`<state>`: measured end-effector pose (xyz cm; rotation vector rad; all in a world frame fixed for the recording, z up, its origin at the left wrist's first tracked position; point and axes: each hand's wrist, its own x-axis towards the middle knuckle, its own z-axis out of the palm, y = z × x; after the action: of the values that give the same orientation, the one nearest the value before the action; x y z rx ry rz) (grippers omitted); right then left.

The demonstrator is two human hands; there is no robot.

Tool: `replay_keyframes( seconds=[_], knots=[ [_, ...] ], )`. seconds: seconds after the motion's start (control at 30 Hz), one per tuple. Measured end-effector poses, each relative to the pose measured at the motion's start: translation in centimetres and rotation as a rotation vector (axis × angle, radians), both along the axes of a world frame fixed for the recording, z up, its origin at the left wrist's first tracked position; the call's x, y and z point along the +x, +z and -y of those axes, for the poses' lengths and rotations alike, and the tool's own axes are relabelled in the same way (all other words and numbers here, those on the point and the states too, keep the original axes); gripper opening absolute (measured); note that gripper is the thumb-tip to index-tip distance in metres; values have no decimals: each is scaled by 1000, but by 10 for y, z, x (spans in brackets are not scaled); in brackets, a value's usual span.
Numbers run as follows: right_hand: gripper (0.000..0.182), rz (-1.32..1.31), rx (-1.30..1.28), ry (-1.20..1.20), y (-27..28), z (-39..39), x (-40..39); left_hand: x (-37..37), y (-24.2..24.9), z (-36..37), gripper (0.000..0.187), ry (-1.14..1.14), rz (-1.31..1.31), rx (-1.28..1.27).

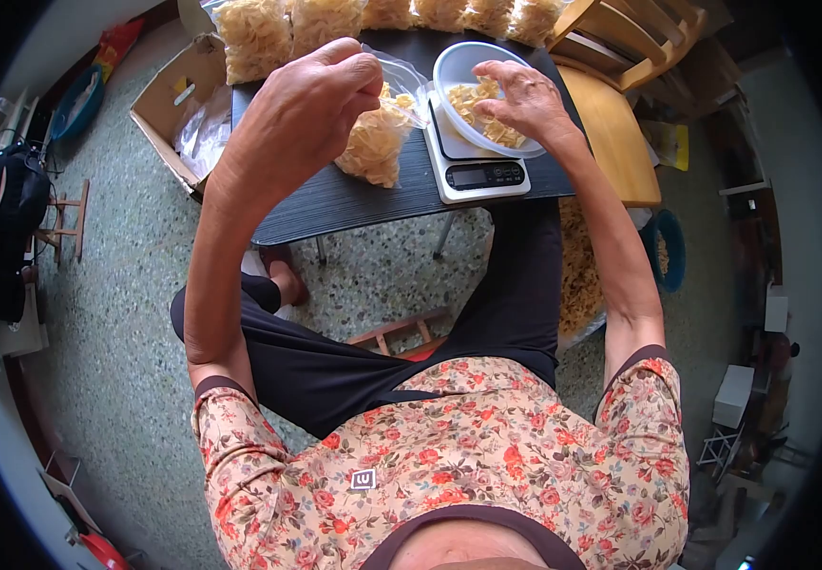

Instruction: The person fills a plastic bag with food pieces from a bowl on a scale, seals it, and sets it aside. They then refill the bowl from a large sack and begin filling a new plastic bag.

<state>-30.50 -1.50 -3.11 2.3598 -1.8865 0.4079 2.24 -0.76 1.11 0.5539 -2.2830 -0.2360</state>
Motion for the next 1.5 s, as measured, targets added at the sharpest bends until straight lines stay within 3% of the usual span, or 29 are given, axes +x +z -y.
replay_keyframes(
  seconds=[0.27,0.57,0.67,0.7,0.77,0.83,0.93,1.03,1.17,1.33,1.5],
  knots=[
    [33,-67,170,-45,-1,5,11,1,-3,3,8,7,0,-38],
    [16,-34,-13,61,-5,13,0,1,0,3,9,-9,-1,-10],
    [24,471,88,7,0,18,-19,0,0,2,9,6,6,-7],
    [24,470,87,7,-5,19,-28,0,-1,2,9,5,5,-9],
    [27,1044,139,54,-8,19,-41,-1,-1,2,9,-1,-3,-5],
    [27,1115,161,4,-2,13,-45,-2,0,1,8,-3,-3,-6],
    [32,1615,278,4,6,7,-39,-2,-1,2,8,-4,-3,-2],
    [31,1677,313,144,22,-4,-4,-1,-1,3,8,1,-3,-10],
    [31,1264,238,232,44,-19,68,-1,-3,3,8,-6,-19,-36],
    [13,697,-48,294,35,-24,114,2,-1,0,7,-13,-23,-30],
    [14,559,-133,494,32,-32,119,7,0,1,7,11,39,-82]
  ],
)
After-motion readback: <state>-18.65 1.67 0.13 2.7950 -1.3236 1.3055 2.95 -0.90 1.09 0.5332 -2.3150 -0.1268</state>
